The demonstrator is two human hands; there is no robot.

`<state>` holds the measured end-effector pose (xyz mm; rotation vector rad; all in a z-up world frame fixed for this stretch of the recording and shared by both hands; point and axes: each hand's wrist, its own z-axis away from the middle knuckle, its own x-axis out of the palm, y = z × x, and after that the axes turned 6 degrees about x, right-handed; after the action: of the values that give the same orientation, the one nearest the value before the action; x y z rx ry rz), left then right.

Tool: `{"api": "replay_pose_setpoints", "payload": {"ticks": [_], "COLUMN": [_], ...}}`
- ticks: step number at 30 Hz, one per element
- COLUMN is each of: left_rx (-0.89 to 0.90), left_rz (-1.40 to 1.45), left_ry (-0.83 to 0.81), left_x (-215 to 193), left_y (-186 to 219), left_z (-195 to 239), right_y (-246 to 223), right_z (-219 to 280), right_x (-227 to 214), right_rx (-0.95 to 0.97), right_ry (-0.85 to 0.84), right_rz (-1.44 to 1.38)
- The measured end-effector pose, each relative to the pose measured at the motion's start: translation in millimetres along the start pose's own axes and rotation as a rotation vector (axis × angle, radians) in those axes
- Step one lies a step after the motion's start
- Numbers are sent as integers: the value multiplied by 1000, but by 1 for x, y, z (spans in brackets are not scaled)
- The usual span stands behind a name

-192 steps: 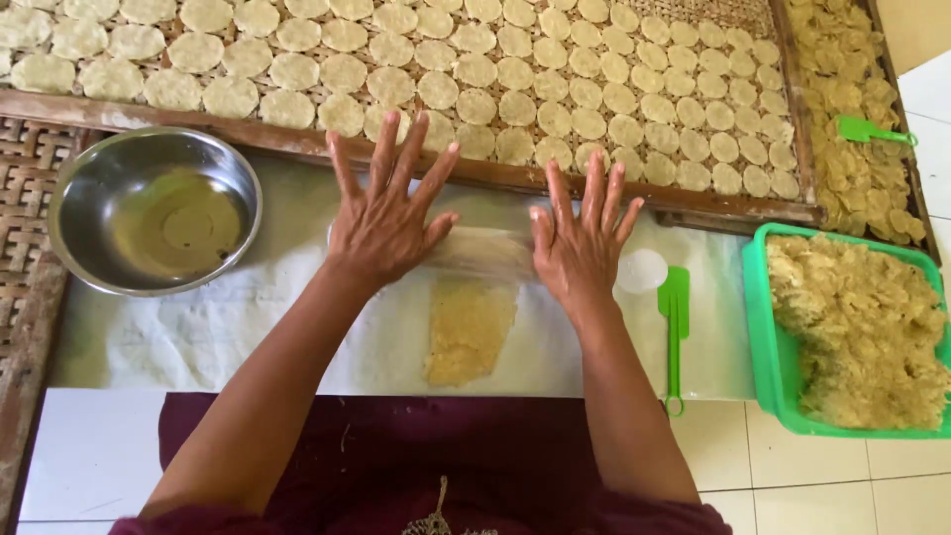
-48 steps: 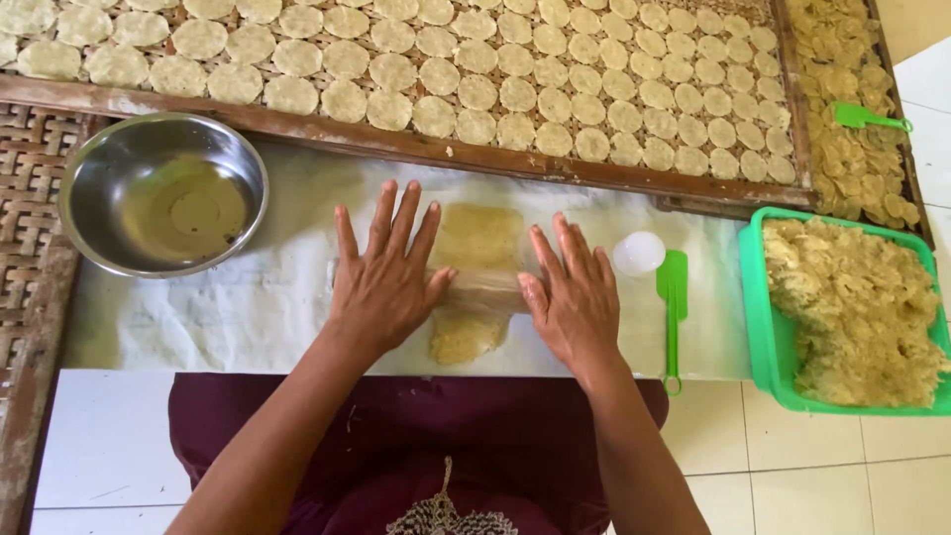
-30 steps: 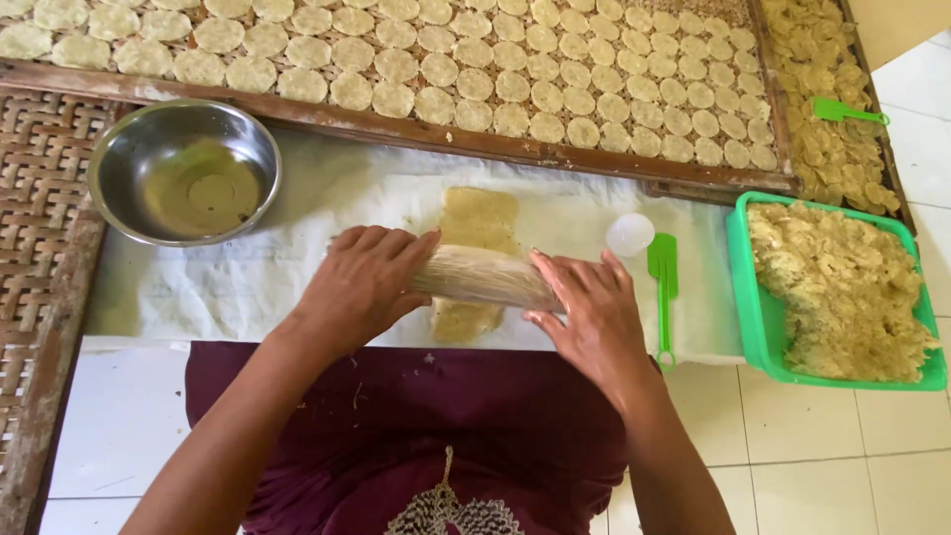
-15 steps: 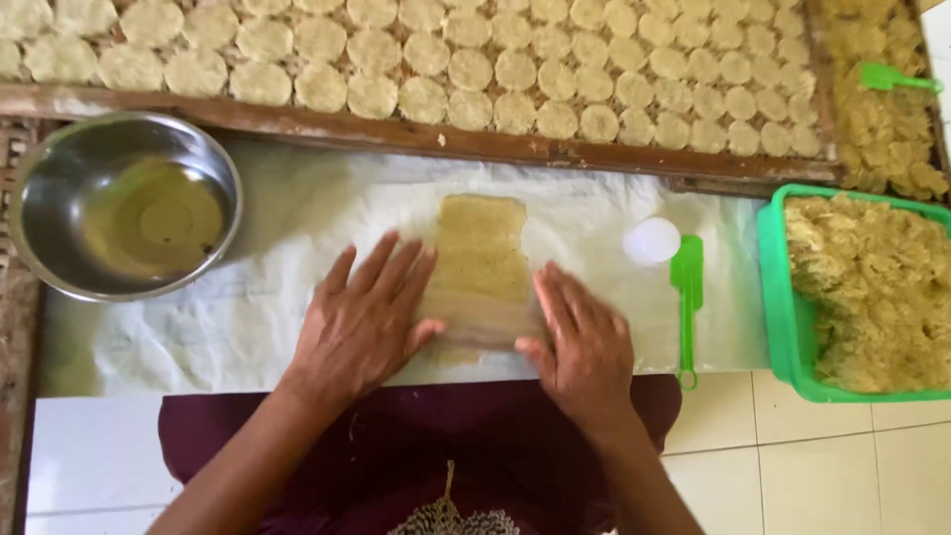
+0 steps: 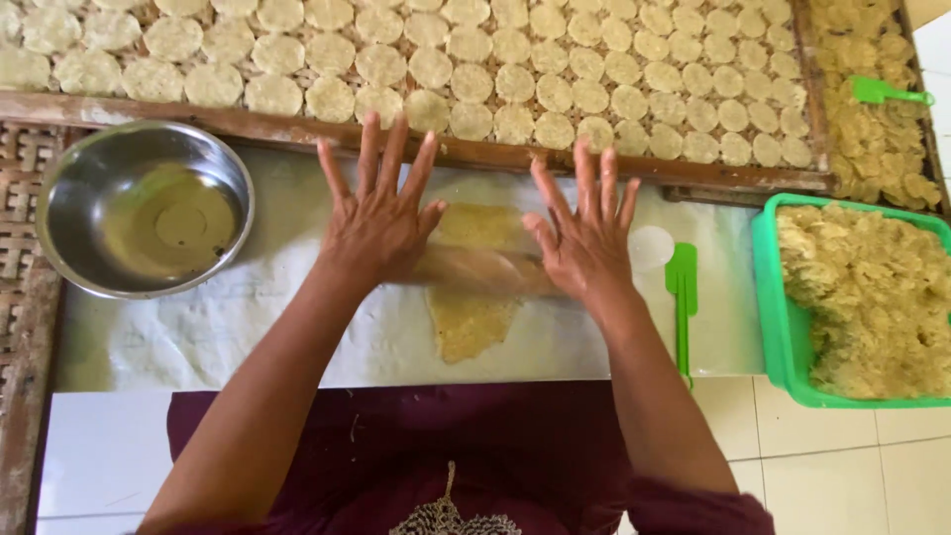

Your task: The person rolls out a piece of dough on a white cloth using a rolling pin. They then use a small white cup to cut circular shapes from the flattened dough and place them onto a large woven tray.

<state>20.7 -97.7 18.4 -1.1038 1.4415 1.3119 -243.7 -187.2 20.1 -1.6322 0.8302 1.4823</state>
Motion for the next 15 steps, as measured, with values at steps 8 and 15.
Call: {"api": "replay_pose_setpoints", "payload": {"ticks": [8, 15], "left_rx": [50, 77], "left_rz": [-130, -179], "left_ry": [-48, 28], "left_x": [2, 5], "left_y": [36, 34], "left_z": [84, 75], "right_y": [-21, -18], "right_z": [92, 88], "right_x": [3, 15], "right_rx": [-45, -45], "right_ry": [119, 334], "right_rz": [47, 87]}}
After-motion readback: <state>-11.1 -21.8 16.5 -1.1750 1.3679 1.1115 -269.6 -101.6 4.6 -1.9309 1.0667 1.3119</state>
